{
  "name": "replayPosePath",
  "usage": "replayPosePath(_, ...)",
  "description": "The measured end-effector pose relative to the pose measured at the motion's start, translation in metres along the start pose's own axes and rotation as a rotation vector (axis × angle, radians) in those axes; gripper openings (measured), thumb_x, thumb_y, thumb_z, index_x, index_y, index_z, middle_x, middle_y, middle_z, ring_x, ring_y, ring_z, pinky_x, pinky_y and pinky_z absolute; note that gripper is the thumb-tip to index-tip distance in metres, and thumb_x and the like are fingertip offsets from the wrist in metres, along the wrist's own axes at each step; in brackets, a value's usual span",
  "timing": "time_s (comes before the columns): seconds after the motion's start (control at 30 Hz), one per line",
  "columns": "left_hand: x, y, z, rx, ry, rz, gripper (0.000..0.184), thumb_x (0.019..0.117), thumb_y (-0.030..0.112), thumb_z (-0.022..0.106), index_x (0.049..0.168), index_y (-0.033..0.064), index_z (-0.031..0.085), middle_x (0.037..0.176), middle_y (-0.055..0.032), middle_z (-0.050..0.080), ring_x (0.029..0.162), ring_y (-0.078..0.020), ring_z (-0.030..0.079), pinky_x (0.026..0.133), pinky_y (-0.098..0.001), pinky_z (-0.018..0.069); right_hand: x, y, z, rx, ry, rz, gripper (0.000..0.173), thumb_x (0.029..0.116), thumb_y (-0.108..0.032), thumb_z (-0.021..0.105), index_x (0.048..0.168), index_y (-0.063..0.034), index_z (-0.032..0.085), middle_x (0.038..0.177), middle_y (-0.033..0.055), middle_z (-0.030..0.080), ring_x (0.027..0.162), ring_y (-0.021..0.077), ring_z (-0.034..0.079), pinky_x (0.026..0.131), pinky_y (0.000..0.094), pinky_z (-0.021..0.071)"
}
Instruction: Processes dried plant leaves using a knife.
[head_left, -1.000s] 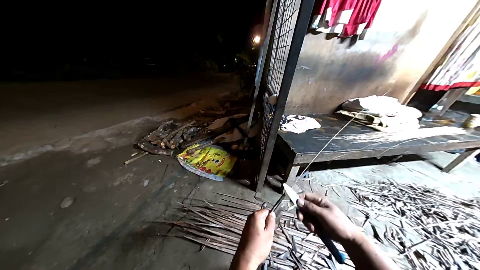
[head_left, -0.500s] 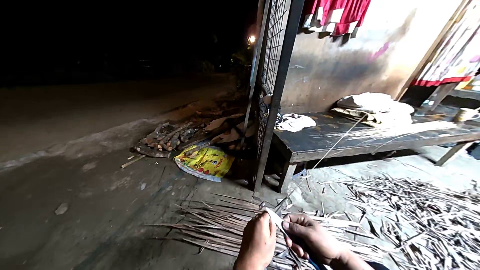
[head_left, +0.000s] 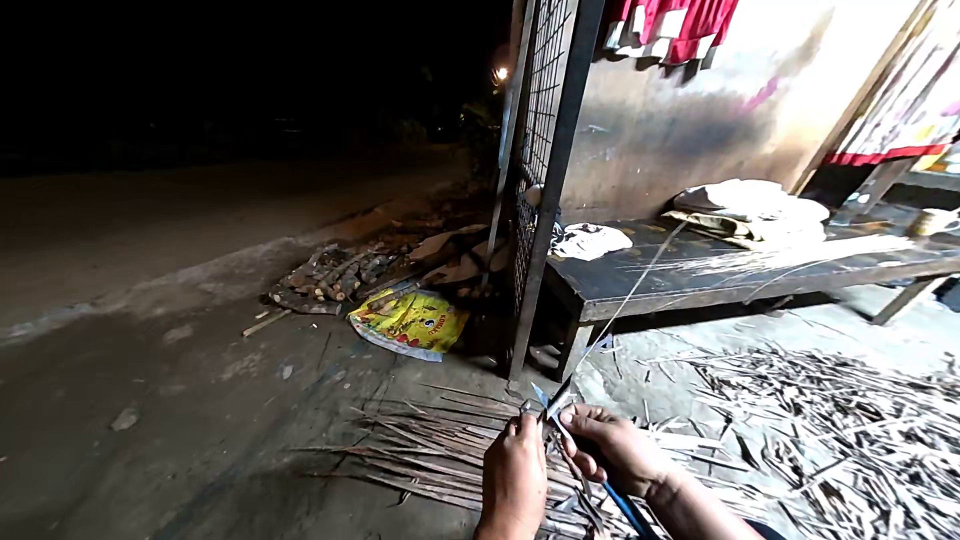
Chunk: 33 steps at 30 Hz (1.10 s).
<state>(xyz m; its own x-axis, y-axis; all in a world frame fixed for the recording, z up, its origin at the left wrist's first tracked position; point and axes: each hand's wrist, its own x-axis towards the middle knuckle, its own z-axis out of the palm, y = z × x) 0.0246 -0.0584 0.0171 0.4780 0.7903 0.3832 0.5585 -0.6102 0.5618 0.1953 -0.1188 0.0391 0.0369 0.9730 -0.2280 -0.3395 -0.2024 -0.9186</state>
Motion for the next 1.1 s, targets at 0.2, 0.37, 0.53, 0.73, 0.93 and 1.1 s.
replayPosePath(0.2, 0.003, -0.001, 0.003, -0.062, 0.031, 0.024, 0.019, 0.1021, 0.016, 0.057, 0.099, 0.0032, 0.070, 0.084, -0.0120, 0.070, 0.076, -0.0259, 0.072, 0.067, -0.0415, 0.0606, -0.001, 0.001, 0.008, -0.114, 0.152, -0.146, 0.023, 0.1054, -0.019, 0.052, 0.095, -0.0028, 0.065, 0.073, 0.0102, 0.069, 0.049, 0.0112, 0.059, 0.045, 0.0239, 0.0481)
replayPosePath(0.37, 0.002, 0.001, -0.006, -0.092, -0.029, 0.011, 0.017, 0.1000, 0.014, 0.058, 0.105, 0.0027, 0.070, 0.090, -0.0131, 0.071, 0.079, -0.0264, 0.072, 0.071, -0.0425, 0.0605, 0.000, -0.015, -0.003, -0.167, 0.295, -0.275, 0.022, 0.1059, -0.019, 0.051, 0.098, -0.0017, 0.062, 0.075, 0.0107, 0.069, 0.049, 0.0121, 0.059, 0.045, 0.0250, 0.0497)
replayPosePath(0.53, 0.004, 0.000, -0.014, -0.132, -0.119, 0.007, 0.025, 0.0989, 0.014, 0.055, 0.118, 0.0040, 0.068, 0.103, -0.0145, 0.071, 0.090, -0.0279, 0.072, 0.078, -0.0444, 0.0598, 0.000, -0.017, -0.007, -0.118, 0.343, -0.287, 0.022, 0.1067, -0.017, 0.049, 0.099, -0.0008, 0.062, 0.077, 0.0119, 0.070, 0.049, 0.0124, 0.059, 0.044, 0.0247, 0.0495)
replayPosePath(0.73, 0.005, -0.005, -0.011, -0.155, -0.060, 0.016, 0.025, 0.0980, 0.012, 0.056, 0.118, 0.0053, 0.069, 0.103, -0.0126, 0.072, 0.090, -0.0261, 0.073, 0.078, -0.0445, 0.0603, -0.006, -0.021, -0.010, -0.082, 0.330, -0.312, 0.020, 0.1061, -0.017, 0.048, 0.102, -0.0014, 0.061, 0.077, 0.0116, 0.070, 0.049, 0.0124, 0.060, 0.044, 0.0247, 0.0501)
replayPosePath(0.93, 0.005, -0.008, -0.011, -0.367, -0.043, -0.012, 0.023, 0.0981, 0.011, 0.056, 0.113, 0.0028, 0.071, 0.100, -0.0111, 0.073, 0.092, -0.0219, 0.071, 0.086, -0.0413, 0.0586, -0.010, -0.014, -0.005, -0.074, 0.223, -0.267, 0.028, 0.1057, -0.017, 0.049, 0.127, -0.0021, 0.060, 0.078, 0.0116, 0.067, 0.052, 0.0125, 0.060, 0.047, 0.0255, 0.0511)
replayPosePath(1.1, 0.004, -0.009, -0.012, -0.386, -0.050, -0.010, 0.024, 0.0979, 0.011, 0.056, 0.114, 0.0028, 0.071, 0.097, -0.0107, 0.072, 0.090, -0.0205, 0.071, 0.085, -0.0399, 0.0587, -0.008, -0.020, -0.008, -0.098, 0.253, -0.326, 0.030, 0.1055, -0.017, 0.049, 0.129, -0.0017, 0.060, 0.078, 0.0113, 0.068, 0.051, 0.0119, 0.059, 0.045, 0.0248, 0.0501)
